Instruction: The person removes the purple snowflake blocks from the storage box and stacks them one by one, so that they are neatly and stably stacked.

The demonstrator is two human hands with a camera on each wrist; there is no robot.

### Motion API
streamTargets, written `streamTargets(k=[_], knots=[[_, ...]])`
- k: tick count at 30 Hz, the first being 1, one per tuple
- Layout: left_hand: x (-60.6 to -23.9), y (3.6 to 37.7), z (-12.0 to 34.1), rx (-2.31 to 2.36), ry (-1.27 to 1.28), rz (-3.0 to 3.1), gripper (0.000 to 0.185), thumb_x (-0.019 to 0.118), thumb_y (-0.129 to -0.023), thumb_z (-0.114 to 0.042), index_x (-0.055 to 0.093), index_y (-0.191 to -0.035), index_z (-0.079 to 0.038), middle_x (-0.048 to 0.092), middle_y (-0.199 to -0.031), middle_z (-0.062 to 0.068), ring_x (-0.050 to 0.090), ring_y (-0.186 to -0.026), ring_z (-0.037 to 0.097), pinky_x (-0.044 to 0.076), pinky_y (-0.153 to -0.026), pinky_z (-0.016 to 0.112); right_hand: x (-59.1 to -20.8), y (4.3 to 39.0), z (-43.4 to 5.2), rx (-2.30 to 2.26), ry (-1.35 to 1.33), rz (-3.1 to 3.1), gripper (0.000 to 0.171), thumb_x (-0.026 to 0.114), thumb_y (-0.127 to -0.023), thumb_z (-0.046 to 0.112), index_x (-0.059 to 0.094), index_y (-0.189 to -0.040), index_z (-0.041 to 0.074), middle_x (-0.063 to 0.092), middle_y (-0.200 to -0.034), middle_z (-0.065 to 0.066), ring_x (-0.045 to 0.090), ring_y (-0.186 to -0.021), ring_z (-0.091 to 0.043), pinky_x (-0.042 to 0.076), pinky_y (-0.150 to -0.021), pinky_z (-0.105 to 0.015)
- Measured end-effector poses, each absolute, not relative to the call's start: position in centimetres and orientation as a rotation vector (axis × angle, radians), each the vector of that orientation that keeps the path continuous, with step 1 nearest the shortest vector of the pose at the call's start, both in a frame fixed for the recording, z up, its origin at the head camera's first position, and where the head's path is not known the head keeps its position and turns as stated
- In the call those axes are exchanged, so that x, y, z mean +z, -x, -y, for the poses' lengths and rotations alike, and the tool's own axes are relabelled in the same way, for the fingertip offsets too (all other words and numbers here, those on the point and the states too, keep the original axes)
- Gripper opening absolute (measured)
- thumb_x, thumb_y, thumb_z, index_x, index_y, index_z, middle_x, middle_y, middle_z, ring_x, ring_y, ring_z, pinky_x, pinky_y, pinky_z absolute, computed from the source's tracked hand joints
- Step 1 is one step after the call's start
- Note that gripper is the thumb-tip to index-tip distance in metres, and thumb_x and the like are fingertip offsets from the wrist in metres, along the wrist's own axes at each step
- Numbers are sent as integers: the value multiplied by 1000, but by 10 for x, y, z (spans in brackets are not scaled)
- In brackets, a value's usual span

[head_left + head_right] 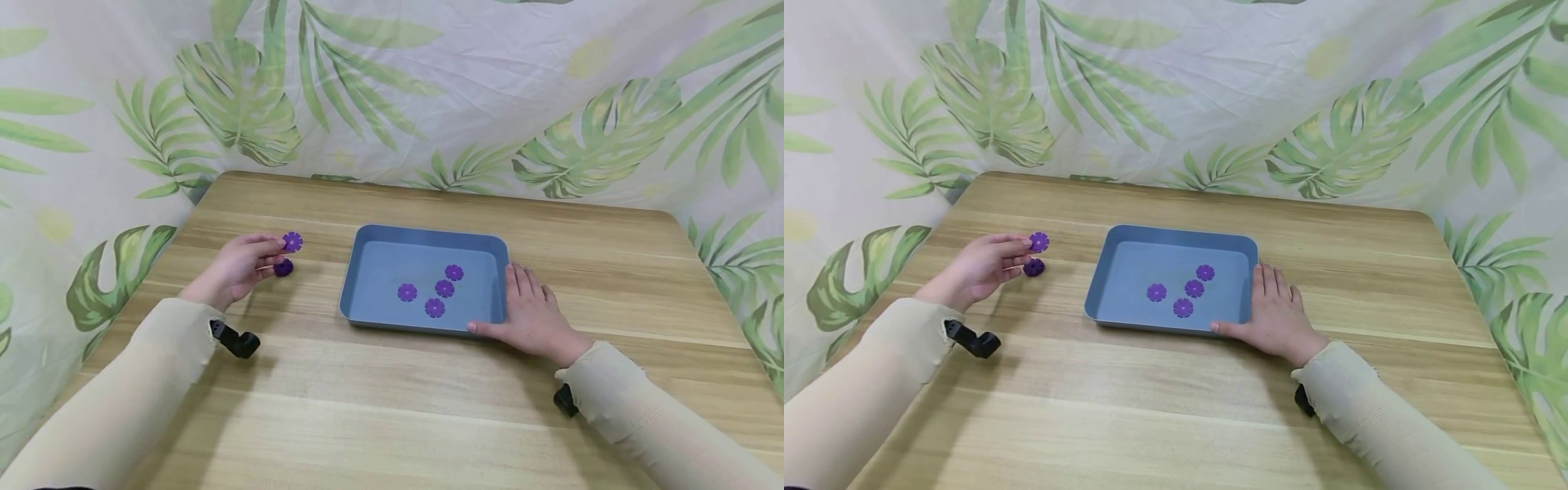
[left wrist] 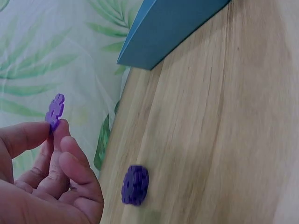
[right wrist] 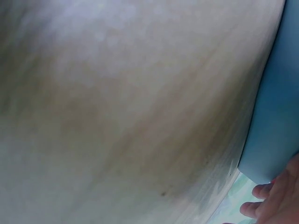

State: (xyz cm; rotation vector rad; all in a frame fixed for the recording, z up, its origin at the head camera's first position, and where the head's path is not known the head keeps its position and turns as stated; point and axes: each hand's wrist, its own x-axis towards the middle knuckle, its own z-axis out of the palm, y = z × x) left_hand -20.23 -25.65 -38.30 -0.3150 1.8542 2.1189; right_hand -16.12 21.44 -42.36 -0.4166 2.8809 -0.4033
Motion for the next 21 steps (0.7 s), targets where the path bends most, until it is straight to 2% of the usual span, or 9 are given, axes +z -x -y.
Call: streamTargets(k=[6,14,21], knots=[[-386,201,270,2124,351,-1861,23,58,-105,-7,69,-89,-18,68,-84,-9,59,-80,8,49,-69,22,-424,162,-214,-407,420,-2884,133,62,-82,82,7,-159,-13,10,-164,-35,12,-150,-54,12,-114,-75],[-388,198,284,2114,373,-1881,29,58,-105,-7,73,-84,-20,70,-82,-9,61,-77,6,48,-68,21,-422,162,-213,-406,426,-2894,133,62,-82,81,8,-158,-13,12,-164,-35,14,-150,-53,13,-113,-75],[-404,200,296,1885,349,-2094,21,55,-107,-10,67,-91,-17,65,-78,-8,58,-71,4,48,-61,19,-425,161,-214,-411,418,-2886,132,62,-83,81,8,-158,-13,12,-164,-35,13,-150,-53,13,-114,-75]])
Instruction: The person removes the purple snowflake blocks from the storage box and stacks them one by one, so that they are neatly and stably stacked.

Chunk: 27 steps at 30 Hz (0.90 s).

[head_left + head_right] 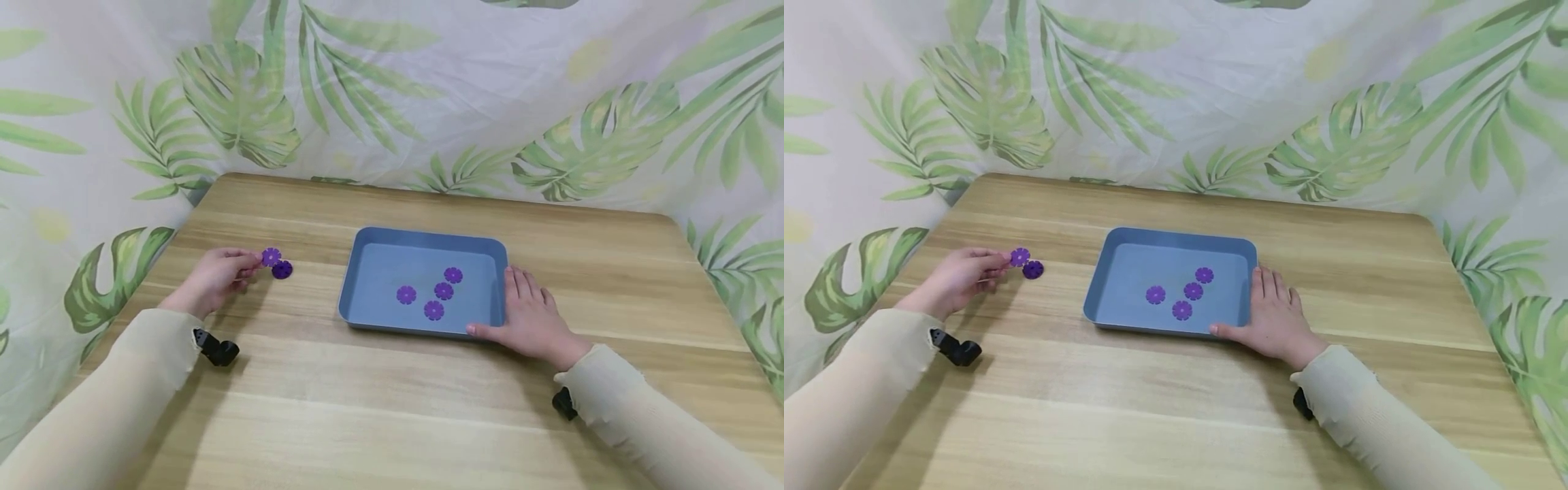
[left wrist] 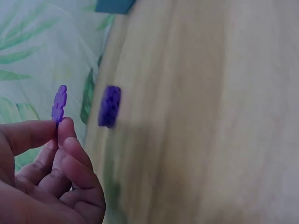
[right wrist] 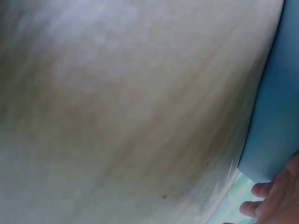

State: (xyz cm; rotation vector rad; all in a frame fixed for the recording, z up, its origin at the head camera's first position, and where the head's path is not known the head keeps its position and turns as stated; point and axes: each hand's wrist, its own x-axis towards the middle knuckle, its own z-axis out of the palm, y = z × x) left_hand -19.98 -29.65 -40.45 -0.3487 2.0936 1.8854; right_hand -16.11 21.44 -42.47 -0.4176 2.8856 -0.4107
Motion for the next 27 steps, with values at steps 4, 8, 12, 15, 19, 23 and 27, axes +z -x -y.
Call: streamTargets(k=[4,8,12,15,19,23,27], knots=[[-411,198,298,1735,334,-2210,9,54,-108,-12,61,-104,-10,63,-77,-10,57,-69,3,49,-61,19,-427,160,-215,-405,415,-2885,132,62,-83,81,9,-158,-14,13,-164,-36,14,-149,-54,13,-114,-75],[-412,199,296,1626,321,-2293,21,53,-109,-15,56,-120,2,62,-80,-10,55,-71,2,48,-62,19,-426,160,-216,-405,415,-2895,131,63,-83,80,10,-158,-14,14,-163,-36,15,-149,-54,13,-113,-75],[-411,200,296,1525,325,-2355,39,51,-110,-17,49,-136,11,61,-85,-8,54,-73,3,48,-63,20,-424,161,-216,-405,417,-2894,131,63,-83,79,10,-158,-14,14,-163,-36,15,-149,-54,14,-113,-75],[-410,199,295,1490,331,-2380,43,50,-110,-18,47,-140,13,62,-87,-8,54,-75,4,48,-63,20,-424,161,-215,-403,420,-2894,130,63,-84,79,10,-158,-14,15,-163,-36,15,-149,-54,14,-113,-75],[-410,198,293,1478,341,-2399,40,51,-109,-17,49,-137,12,64,-87,-9,54,-75,4,48,-63,20,-424,160,-214,-400,421,-2893,131,62,-83,80,10,-157,-14,15,-163,-37,16,-149,-54,15,-113,-75],[-409,196,292,1472,351,-2405,39,51,-109,-16,50,-136,12,66,-87,-9,54,-75,5,48,-63,20,-425,159,-214,-406,422,-2888,132,62,-83,81,10,-157,-15,15,-163,-37,16,-149,-54,15,-113,-75],[-408,195,291,1468,353,-2408,40,51,-110,-17,50,-137,12,66,-89,-9,54,-75,5,48,-63,20,-425,159,-215,-407,423,-2889,132,61,-83,81,10,-158,-14,15,-163,-36,15,-149,-54,14,-113,-75]])
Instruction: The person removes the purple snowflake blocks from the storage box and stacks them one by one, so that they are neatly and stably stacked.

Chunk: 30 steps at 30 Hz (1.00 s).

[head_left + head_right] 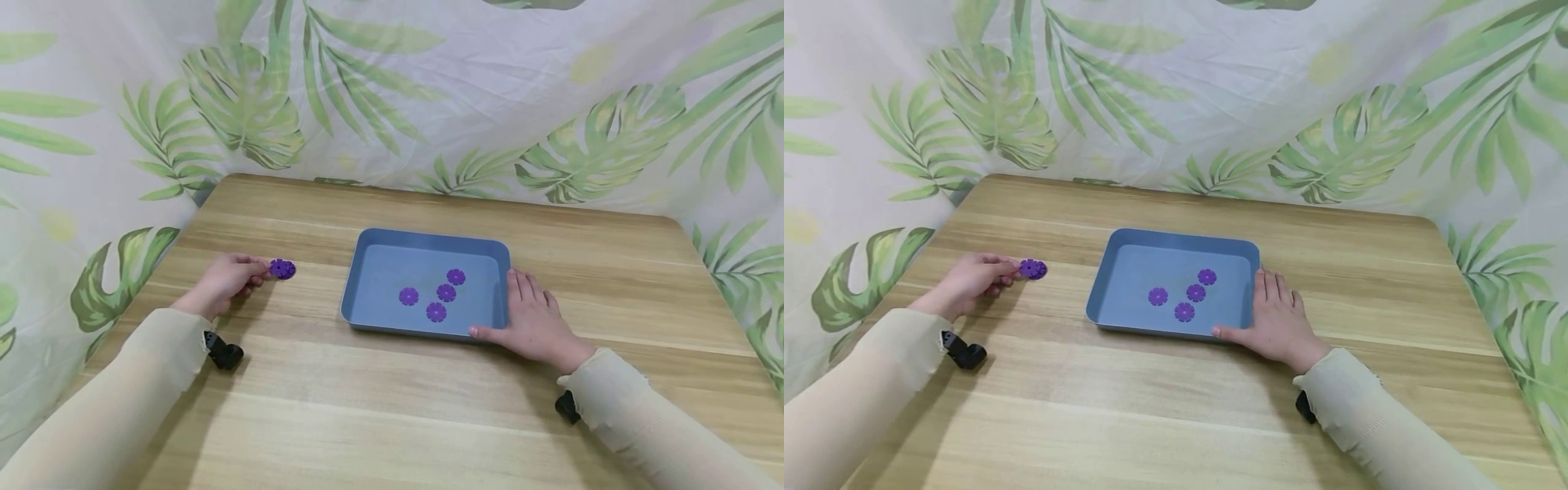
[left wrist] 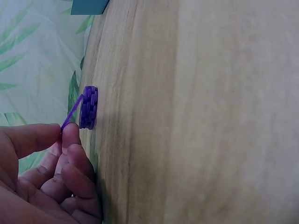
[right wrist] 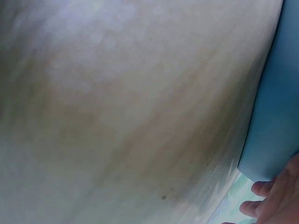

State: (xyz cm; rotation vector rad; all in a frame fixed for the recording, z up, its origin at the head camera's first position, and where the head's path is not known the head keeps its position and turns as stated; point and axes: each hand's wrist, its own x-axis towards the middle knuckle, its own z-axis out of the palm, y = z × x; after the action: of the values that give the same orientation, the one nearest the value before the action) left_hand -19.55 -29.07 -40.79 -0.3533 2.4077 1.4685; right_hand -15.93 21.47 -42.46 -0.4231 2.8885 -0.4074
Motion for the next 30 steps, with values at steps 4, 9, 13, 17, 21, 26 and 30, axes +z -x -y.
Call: streamTargets(k=[4,9,13,17,21,26,30], knots=[[-409,195,291,1481,351,-2401,40,50,-110,-19,51,-136,12,65,-87,-9,54,-74,5,47,-62,20,-425,160,-215,-404,427,-2890,132,60,-83,82,10,-158,-14,15,-163,-36,15,-149,-53,14,-113,-75],[-410,195,290,1494,321,-2402,42,47,-111,-21,51,-135,13,63,-84,-10,53,-73,4,46,-61,20,-425,160,-214,-410,420,-2888,132,61,-83,82,10,-158,-14,16,-162,-36,16,-149,-54,14,-113,-75],[-409,194,290,1490,299,-2415,46,44,-111,-21,49,-139,15,65,-85,-14,53,-76,3,46,-62,21,-425,160,-214,-409,415,-2885,132,61,-83,82,10,-158,-14,15,-163,-36,15,-149,-53,13,-113,-75],[-409,193,289,1486,290,-2425,46,44,-111,-20,48,-140,16,65,-85,-15,52,-77,3,45,-63,21,-425,159,-214,-411,417,-2880,132,60,-83,82,9,-158,-14,14,-163,-36,14,-150,-53,13,-113,-75],[-409,193,289,1488,290,-2428,46,45,-110,-20,49,-139,15,65,-86,-15,53,-78,3,46,-64,21,-426,159,-214,-415,417,-2880,133,60,-83,83,8,-158,-14,14,-163,-37,15,-149,-53,13,-113,-75],[-410,193,288,1477,296,-2441,40,48,-109,-20,53,-132,13,63,-86,-10,54,-77,4,47,-63,21,-426,159,-214,-418,415,-2879,133,60,-83,83,8,-158,-14,14,-163,-36,15,-149,-53,13,-113,-75],[-409,196,284,1386,252,-2512,44,56,-106,-20,49,-135,13,63,-102,8,59,-85,14,51,-69,25,-425,159,-214,-424,414,-2873,132,61,-83,81,7,-158,-14,13,-163,-36,14,-150,-53,13,-113,-75]])
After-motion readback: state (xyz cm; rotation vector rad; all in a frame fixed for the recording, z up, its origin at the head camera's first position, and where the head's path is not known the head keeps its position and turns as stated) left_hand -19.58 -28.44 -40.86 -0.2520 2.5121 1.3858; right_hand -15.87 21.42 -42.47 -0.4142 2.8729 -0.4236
